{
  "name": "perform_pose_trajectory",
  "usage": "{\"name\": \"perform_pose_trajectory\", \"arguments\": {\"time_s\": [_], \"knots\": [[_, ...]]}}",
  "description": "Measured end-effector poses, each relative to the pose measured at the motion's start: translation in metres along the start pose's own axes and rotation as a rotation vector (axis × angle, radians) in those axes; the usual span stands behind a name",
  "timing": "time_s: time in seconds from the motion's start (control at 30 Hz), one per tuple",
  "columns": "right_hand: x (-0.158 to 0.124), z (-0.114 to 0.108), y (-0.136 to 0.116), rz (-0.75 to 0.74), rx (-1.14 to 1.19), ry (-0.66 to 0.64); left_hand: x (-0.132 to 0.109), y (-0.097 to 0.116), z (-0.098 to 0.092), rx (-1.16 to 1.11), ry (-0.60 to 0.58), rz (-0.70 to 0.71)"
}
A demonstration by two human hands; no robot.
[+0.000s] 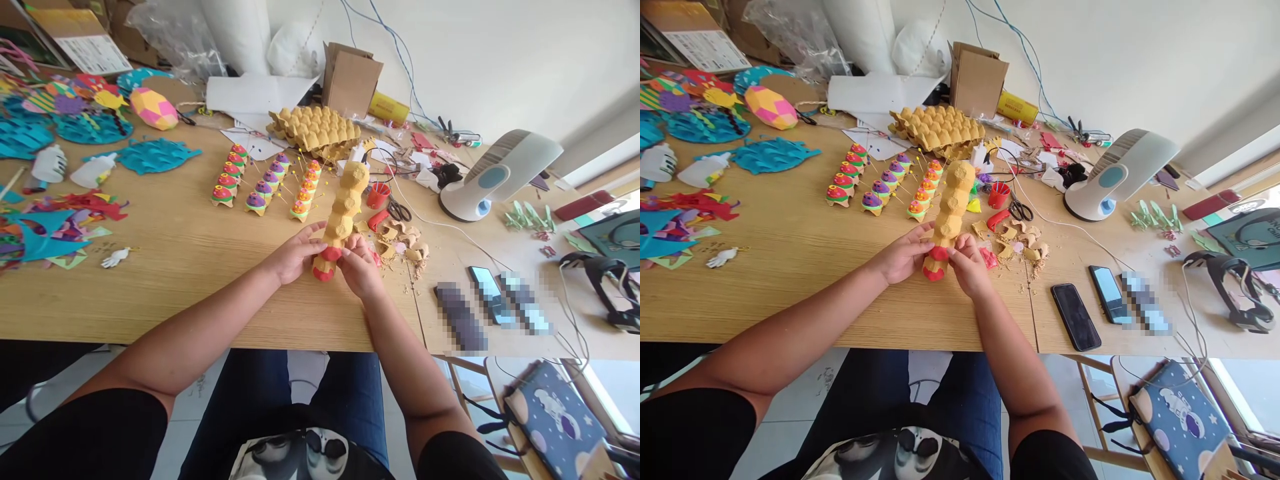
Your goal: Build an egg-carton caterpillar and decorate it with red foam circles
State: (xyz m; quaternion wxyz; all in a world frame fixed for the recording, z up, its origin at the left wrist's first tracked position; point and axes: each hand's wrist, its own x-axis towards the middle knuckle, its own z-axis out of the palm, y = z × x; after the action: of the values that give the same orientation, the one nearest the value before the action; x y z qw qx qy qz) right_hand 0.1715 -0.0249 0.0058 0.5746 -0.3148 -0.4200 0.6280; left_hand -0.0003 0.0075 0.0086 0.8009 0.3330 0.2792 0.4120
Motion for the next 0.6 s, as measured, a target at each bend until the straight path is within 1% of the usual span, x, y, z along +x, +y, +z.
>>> {"name": "perform_pose_trajectory", "arguments": {"time_s": [0.1, 0.2, 0.4, 0.6], "knots": [[-0.0006, 0.0009, -0.0015, 0.032, 0.038, 0.033, -0.0002, -0.0004, 0.0001, 0.009, -0.016, -0.005], [-0.0003, 0.0016, -0.0005, 0.054, 0.066, 0.038, 0.0000, -0.0018, 0.0012, 0.007, -0.017, -0.004], [0.0017, -0.0011, 0.0041, 0.089, 0.118, 0.044, 0.0008, -0.0042, 0.0029, -0.005, 0.015, -0.018], [0.0033, -0.0063, 0.0063, 0.143, 0.129, 0.034, 0.0068, -0.0075, -0.0011, -0.070, 0.049, -0.025]]}}
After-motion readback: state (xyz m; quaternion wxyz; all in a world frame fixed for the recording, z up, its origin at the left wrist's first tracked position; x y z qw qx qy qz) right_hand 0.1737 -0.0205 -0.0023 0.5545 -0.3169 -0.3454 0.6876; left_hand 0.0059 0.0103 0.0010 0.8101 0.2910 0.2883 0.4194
